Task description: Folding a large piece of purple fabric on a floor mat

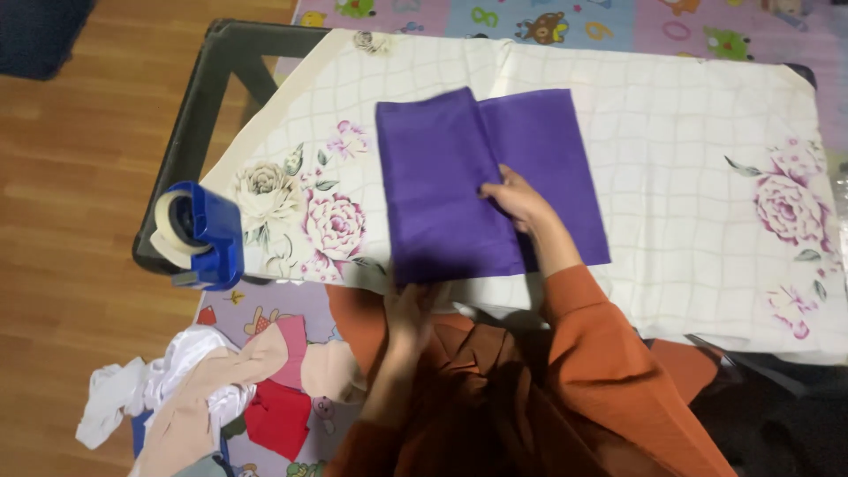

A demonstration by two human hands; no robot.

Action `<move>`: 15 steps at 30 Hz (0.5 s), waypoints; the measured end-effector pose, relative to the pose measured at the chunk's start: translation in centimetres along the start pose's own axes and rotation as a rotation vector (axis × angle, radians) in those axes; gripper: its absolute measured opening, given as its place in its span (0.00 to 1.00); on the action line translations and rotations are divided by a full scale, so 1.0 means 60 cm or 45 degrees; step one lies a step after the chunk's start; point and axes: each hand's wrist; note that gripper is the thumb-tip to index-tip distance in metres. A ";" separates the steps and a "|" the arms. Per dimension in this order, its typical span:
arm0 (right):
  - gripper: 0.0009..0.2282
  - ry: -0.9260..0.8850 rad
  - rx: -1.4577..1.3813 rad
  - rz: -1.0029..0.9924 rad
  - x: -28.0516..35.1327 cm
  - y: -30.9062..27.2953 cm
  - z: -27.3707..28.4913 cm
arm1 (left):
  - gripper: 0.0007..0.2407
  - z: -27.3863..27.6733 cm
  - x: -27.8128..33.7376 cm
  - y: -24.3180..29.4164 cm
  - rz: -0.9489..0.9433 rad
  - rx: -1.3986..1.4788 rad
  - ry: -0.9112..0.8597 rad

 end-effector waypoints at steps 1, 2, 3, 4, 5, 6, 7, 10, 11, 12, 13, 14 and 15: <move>0.35 0.084 0.058 0.014 0.023 -0.005 0.001 | 0.24 -0.022 0.036 0.036 0.012 0.147 -0.046; 0.32 0.169 0.116 0.029 0.045 -0.011 0.003 | 0.22 -0.044 0.072 0.071 0.022 0.293 -0.093; 0.32 0.161 0.130 0.023 0.040 -0.008 -0.002 | 0.22 -0.036 0.049 0.051 0.020 0.302 -0.079; 0.32 0.255 0.300 0.133 0.034 -0.005 -0.007 | 0.20 -0.027 0.025 0.030 0.014 0.120 -0.075; 0.33 0.344 0.467 0.241 0.030 0.002 -0.014 | 0.19 -0.014 0.003 0.009 0.011 -0.067 -0.068; 0.33 0.331 0.478 0.233 0.038 0.000 -0.021 | 0.19 0.000 -0.012 -0.001 0.012 -0.062 -0.050; 0.32 0.406 0.690 0.179 0.047 -0.004 -0.026 | 0.18 0.013 -0.028 -0.010 -0.188 -0.495 -0.174; 0.30 0.526 1.080 0.077 0.047 0.008 -0.026 | 0.19 0.044 -0.067 -0.014 -0.401 -1.130 -0.353; 0.30 0.567 1.256 0.013 0.045 0.019 -0.022 | 0.20 0.056 -0.075 -0.012 -0.403 -1.340 -0.404; 0.30 0.571 1.257 0.014 0.043 0.020 -0.016 | 0.20 0.041 -0.071 0.007 -0.405 -1.337 -0.407; 0.30 0.597 1.352 -0.008 0.043 0.026 -0.013 | 0.26 0.031 -0.065 0.027 -0.367 -1.589 -0.429; 0.31 0.624 1.447 -0.030 0.042 0.033 -0.010 | 0.31 0.022 -0.059 0.046 -0.325 -1.840 -0.449; 0.31 0.622 1.447 -0.031 0.060 0.028 -0.023 | 0.31 0.009 -0.039 0.053 -0.323 -1.841 -0.448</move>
Point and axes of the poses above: each hand's wrist, its own x-axis away from the middle knuckle, its own z-axis out of the back of the hand, y = z × x, and after that the axes turned 15 degrees about -z, right-handed
